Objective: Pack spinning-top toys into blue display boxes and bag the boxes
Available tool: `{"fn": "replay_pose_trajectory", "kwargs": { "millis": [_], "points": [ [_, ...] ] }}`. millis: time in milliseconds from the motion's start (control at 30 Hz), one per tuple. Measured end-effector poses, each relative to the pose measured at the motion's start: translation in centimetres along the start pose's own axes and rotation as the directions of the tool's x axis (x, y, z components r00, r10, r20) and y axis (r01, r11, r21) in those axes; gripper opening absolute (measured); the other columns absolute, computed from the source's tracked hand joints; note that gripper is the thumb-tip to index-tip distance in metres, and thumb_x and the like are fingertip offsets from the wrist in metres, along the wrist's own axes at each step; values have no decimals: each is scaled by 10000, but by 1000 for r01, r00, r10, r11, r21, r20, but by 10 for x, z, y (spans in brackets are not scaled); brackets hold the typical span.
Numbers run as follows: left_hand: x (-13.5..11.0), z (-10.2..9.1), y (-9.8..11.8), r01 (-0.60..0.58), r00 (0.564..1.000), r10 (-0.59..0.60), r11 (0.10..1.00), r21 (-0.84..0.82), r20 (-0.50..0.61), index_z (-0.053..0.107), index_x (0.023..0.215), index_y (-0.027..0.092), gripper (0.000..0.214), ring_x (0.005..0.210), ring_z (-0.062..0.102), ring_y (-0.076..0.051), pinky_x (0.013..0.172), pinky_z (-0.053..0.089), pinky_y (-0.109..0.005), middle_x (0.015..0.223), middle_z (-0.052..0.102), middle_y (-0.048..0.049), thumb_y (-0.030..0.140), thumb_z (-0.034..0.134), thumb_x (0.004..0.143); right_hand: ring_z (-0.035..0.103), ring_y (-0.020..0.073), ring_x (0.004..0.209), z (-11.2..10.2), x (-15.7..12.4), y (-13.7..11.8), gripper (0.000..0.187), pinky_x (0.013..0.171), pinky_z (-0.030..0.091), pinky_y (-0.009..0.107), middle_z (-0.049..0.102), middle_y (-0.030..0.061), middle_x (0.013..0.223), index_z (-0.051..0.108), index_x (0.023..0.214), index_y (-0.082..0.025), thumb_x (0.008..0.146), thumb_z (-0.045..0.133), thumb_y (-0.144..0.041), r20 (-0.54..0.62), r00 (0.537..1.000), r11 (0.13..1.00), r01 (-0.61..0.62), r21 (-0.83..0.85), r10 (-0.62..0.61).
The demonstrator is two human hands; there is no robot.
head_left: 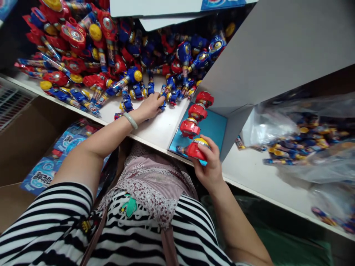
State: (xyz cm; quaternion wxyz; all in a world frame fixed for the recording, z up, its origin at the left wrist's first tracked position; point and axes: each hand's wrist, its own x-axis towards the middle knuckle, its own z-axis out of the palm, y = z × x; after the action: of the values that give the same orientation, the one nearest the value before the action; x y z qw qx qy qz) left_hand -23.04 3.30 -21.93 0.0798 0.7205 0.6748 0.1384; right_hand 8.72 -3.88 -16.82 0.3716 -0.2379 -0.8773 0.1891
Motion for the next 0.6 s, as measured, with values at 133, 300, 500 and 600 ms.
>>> {"fn": "replay_pose_trajectory", "kwargs": {
  "millis": [133,300,500,600],
  "points": [
    [-6,-14,-19,-11,999,2,979,-203,-48,591,1166,140,448,1093,576,-289,979,485,-429,1144,560,-119,184,737,744,577,280,1251,14,-5,2,715,949,604,507,408,107,1486,300,1503,-418,919,598,-131,36,999,998,-33,-47,35],
    [-31,-65,-38,52,991,-126,688,-723,-49,618,1023,160,366,804,637,-178,772,549,-343,895,608,-32,324,783,740,535,366,1251,-15,16,-7,670,1006,526,617,412,131,1492,402,1488,-369,885,689,-426,174,983,970,-23,-240,66],
    [-27,-141,46,-159,987,36,282,-946,-155,622,1000,142,210,739,624,-85,673,516,-209,878,604,-14,250,707,840,377,372,1454,-26,134,-16,772,1183,385,605,404,57,1537,245,1557,-403,907,650,-494,88,982,976,175,-130,-164],
    [0,-150,70,-270,963,89,302,-914,-255,580,1168,159,227,767,650,-101,660,528,-221,960,619,-41,294,499,1004,343,376,1479,-26,164,-5,773,1168,424,583,341,44,1553,140,1557,-414,938,595,-498,18,991,987,136,-87,-135]
  ]
}}
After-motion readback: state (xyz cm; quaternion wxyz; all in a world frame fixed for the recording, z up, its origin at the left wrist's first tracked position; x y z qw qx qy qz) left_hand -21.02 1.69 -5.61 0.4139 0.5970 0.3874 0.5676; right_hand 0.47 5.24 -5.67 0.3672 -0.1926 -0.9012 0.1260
